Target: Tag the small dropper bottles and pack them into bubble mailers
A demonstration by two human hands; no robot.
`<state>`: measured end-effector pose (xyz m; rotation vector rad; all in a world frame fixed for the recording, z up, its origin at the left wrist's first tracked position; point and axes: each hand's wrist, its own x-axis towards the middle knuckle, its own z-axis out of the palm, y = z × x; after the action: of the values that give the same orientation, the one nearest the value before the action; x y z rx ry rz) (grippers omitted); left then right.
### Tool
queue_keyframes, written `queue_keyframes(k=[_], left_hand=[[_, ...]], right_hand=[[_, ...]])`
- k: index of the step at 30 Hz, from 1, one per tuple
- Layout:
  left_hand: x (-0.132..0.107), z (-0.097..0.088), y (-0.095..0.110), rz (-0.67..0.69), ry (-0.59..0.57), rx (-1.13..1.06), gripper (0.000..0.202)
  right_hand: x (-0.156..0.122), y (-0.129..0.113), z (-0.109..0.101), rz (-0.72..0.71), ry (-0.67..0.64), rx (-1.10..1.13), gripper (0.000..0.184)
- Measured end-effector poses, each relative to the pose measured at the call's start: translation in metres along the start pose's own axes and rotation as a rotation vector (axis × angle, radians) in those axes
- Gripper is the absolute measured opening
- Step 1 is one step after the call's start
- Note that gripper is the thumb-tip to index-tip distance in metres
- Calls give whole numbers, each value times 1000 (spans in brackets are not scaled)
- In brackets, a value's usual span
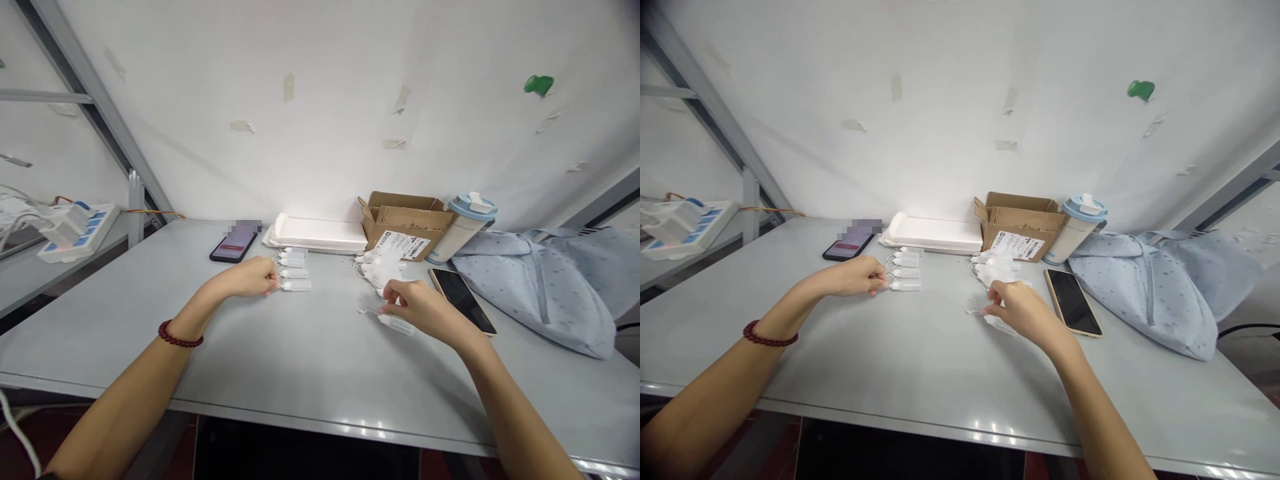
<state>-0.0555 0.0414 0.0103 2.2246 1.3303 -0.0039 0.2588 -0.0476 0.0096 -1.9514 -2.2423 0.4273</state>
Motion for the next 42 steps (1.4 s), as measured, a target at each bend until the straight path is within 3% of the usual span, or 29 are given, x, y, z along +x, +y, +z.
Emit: queue_keyframes(k=[4,9,15,20,24,29,36,42], left_hand=[[3,4,-3,-44,-49,65,24],[8,6,-9,-94,15,127,24],[8,6,-7,-154,129,239,25],[3,6,4,-183,245,279,23],[0,8,10,-139,275,217,14],[0,12,16,5,216,96,10],[2,44,37,225,-25,-268,27],[5,60,37,277,29,-216,36]], right_hand=[[-3,5,-5,78,-123,26,21],[-5,1,-3,135,-218,-45,18],[-4,-4,2,86,-220,-81,13],[-3,-10,10,-51,-145,-84,15],[-2,-22,22,-158,-56,-80,18],[-1,-35,36,-267,0,-97,16],[2,-36,49,-389,104,-93,18],[2,-36,52,-411,110,-9,24]])
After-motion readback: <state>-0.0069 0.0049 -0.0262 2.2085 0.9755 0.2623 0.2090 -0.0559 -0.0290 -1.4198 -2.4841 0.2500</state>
